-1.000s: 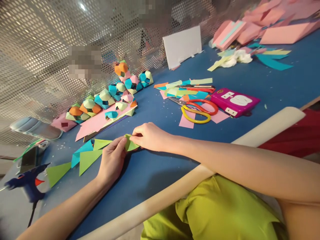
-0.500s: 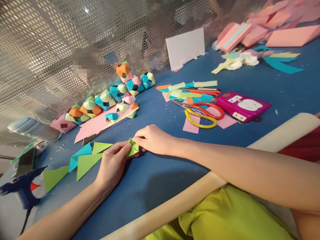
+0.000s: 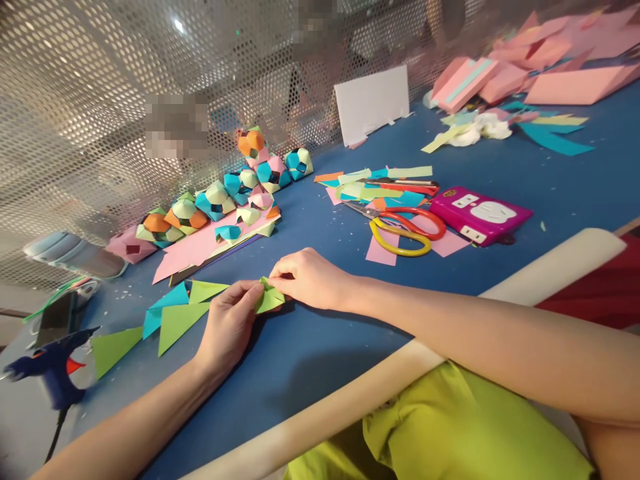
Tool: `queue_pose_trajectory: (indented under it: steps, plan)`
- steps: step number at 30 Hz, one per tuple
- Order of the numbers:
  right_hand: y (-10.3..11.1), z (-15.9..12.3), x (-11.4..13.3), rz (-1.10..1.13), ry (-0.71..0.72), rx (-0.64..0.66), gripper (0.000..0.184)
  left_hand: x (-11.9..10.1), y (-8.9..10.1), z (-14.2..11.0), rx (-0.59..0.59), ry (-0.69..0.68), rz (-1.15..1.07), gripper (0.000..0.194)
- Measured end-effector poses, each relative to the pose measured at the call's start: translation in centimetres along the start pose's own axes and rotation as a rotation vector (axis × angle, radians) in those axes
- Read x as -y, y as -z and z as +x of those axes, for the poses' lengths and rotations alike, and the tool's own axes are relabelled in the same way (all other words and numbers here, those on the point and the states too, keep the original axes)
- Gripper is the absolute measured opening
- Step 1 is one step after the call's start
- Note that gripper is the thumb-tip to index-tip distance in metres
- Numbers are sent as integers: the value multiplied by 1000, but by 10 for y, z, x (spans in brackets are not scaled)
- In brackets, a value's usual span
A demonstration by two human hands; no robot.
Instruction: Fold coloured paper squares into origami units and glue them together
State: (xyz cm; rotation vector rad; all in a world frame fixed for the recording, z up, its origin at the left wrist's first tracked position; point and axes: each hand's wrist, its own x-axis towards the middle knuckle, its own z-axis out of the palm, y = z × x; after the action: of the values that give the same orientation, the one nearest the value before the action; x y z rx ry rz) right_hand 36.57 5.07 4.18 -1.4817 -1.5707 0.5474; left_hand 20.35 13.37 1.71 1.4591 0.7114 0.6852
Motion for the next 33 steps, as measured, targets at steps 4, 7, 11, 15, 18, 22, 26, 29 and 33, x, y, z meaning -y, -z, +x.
queue_pose_trajectory:
  steps: [4,7,11,15,18,22,26,29,33]
  plan:
    - [1,-2,1,27,-2,-4,20,0,0,1,-8,1,15,22]
    - [2,-1,0,91,-56,13,22,-1,-1,0,-17,-2,8,24]
    - [3,0,-1,179,-177,74,30,-2,-3,-2,-73,-43,4,22]
    - [1,0,3,59,-203,38,12,-3,-3,-5,-94,-52,14,24]
    - [-1,-1,7,-7,-198,-3,9,-5,-5,-6,-61,-34,21,27]
    - [-1,-2,9,26,-197,-33,9,-12,-10,-9,-1,-43,8,32]
    - [-3,-5,10,27,-170,-83,10,-17,-14,-11,-26,-62,37,34]
    - [-4,-6,12,53,-159,-68,10,-15,-13,-10,-58,-37,41,26]
    - [-4,-6,15,64,-152,-5,14,-9,-9,-6,-63,-12,-1,18]
